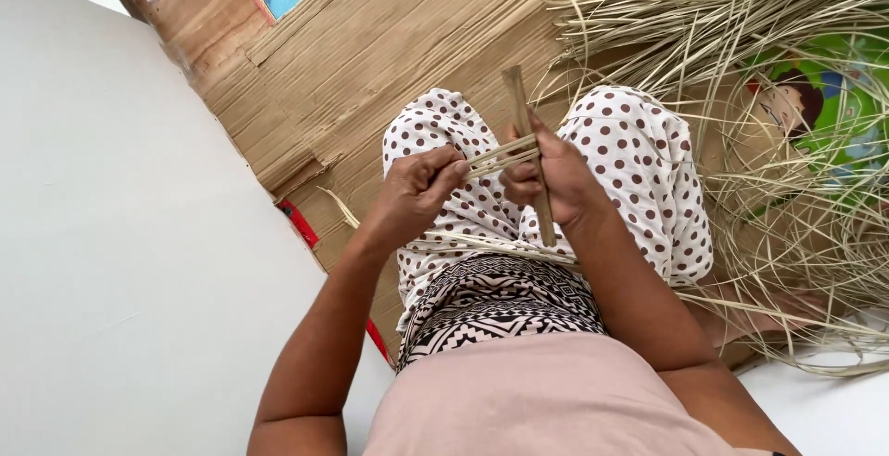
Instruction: Braiding thin strips of natural fiber into a continuous strand while sitting on the floor.
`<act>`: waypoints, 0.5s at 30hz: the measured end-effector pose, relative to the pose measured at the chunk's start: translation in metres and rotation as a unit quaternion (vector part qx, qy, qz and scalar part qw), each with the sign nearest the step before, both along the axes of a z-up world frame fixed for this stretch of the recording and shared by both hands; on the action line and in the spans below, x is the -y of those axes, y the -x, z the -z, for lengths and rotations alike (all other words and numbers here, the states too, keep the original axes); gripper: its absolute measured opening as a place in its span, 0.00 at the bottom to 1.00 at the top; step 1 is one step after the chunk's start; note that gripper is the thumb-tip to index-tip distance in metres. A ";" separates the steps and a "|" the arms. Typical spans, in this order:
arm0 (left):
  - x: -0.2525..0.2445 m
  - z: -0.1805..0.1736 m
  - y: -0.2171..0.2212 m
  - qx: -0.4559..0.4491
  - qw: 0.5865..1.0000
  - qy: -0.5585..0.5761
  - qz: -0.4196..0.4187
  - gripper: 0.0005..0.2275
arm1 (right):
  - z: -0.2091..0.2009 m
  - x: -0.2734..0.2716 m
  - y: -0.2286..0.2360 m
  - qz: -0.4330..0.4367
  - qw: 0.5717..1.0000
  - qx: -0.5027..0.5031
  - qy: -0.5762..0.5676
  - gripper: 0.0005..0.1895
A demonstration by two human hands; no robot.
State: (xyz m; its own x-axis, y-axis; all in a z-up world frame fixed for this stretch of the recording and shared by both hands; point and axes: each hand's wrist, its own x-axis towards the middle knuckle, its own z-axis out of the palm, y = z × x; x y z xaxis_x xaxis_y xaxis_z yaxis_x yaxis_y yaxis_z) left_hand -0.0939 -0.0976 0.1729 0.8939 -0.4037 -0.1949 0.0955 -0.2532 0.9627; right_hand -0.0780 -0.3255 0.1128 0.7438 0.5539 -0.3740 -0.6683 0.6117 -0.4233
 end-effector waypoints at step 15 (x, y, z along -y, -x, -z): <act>0.017 0.031 -0.019 0.106 0.989 -0.099 -0.031 0.10 | 0.074 -0.040 0.019 -0.008 0.936 0.180 0.304 0.36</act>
